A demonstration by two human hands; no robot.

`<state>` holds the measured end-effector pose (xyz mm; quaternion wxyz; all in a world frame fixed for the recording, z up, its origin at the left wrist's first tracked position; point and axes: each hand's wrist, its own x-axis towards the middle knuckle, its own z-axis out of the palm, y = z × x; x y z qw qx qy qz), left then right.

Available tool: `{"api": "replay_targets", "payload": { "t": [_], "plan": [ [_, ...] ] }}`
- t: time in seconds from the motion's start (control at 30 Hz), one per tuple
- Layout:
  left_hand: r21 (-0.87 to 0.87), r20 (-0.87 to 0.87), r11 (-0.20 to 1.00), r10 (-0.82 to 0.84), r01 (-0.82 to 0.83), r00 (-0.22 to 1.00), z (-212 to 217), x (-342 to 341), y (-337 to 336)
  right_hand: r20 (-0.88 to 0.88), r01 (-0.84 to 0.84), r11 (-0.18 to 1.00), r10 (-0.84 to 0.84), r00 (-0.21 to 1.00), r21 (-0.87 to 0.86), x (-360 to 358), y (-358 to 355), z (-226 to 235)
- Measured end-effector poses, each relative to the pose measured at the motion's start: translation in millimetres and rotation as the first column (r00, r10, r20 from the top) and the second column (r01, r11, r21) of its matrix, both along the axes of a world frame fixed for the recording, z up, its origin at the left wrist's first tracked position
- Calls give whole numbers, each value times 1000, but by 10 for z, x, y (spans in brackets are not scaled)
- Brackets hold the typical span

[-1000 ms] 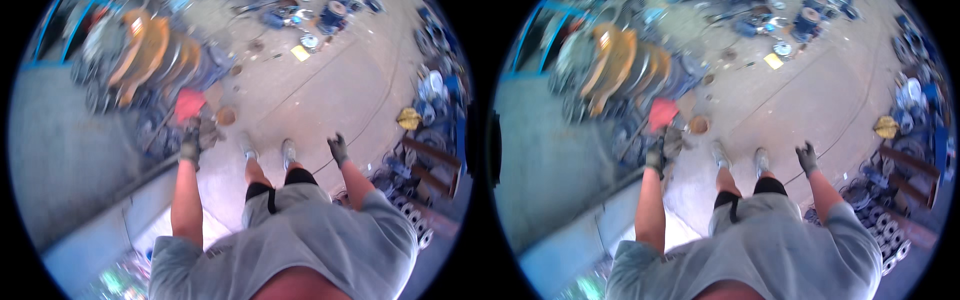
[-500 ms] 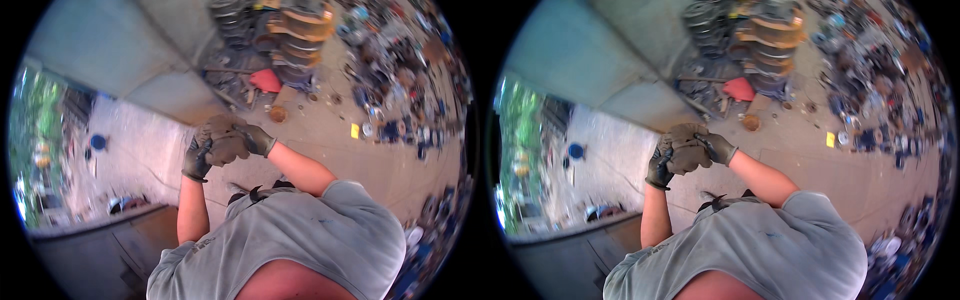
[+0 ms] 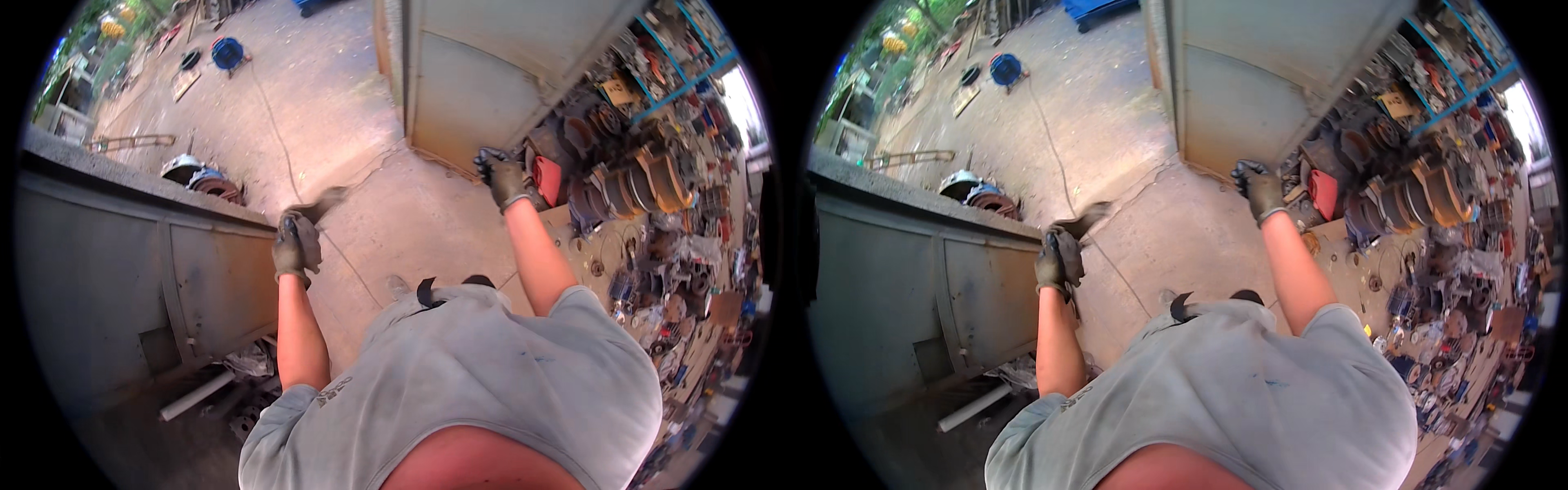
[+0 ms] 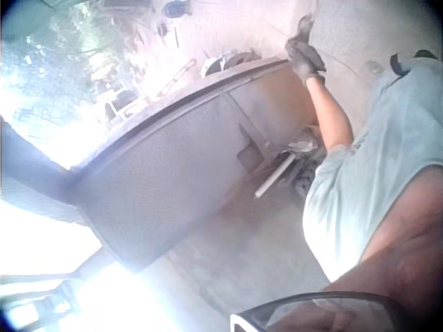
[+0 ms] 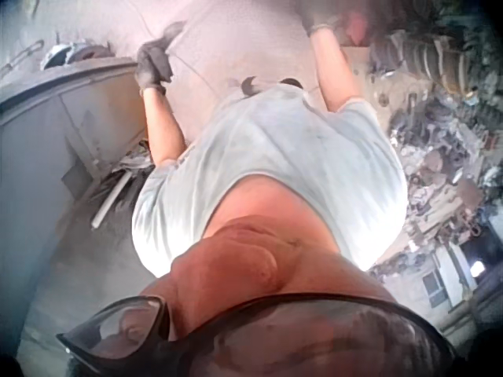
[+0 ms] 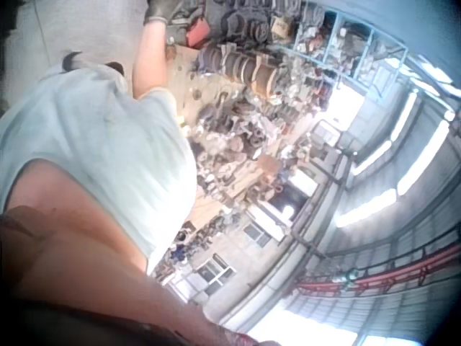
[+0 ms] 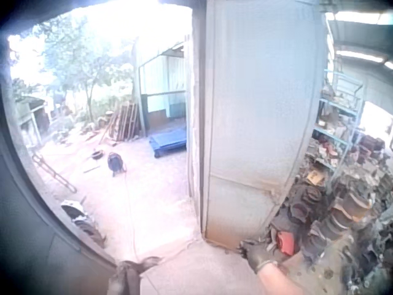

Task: The person sits on the ground and uses a rag to wipe the inside and outside surfaces of a large circular metal part. They then flip the part over and continue wiping the other side. The person also wipes a blue ribbed mechanical component.

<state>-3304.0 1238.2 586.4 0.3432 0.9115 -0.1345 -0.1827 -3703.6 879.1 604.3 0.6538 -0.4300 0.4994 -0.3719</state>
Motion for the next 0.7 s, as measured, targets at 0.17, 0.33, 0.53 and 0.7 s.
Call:
{"api": "replay_targets", "payload": {
  "t": [0.17, 0.33, 0.53, 0.7],
  "plan": [
    [-690, -364, 723, -299, -40, 882, -166, 758, -209, 23, -105, 982, 102, 994, 158, 774, -115, -87],
    [-674, -737, 511, -417, -534, 532, 377, 1213, -1186, 209, -227, 874, 149, 967, 430, 1655, -424, -502],
    [-783, -616, 489, -527, -384, 586, 509, 2287, -2460, 510, -660, 674, 461, 726, 330, 3689, -1142, -1278],
    [-787, -611, 498, -550, -363, 569, 752, 3369, -3606, 992, -984, 167, 97, 82, 65, 5851, -1794, -1183]
  ]
}}
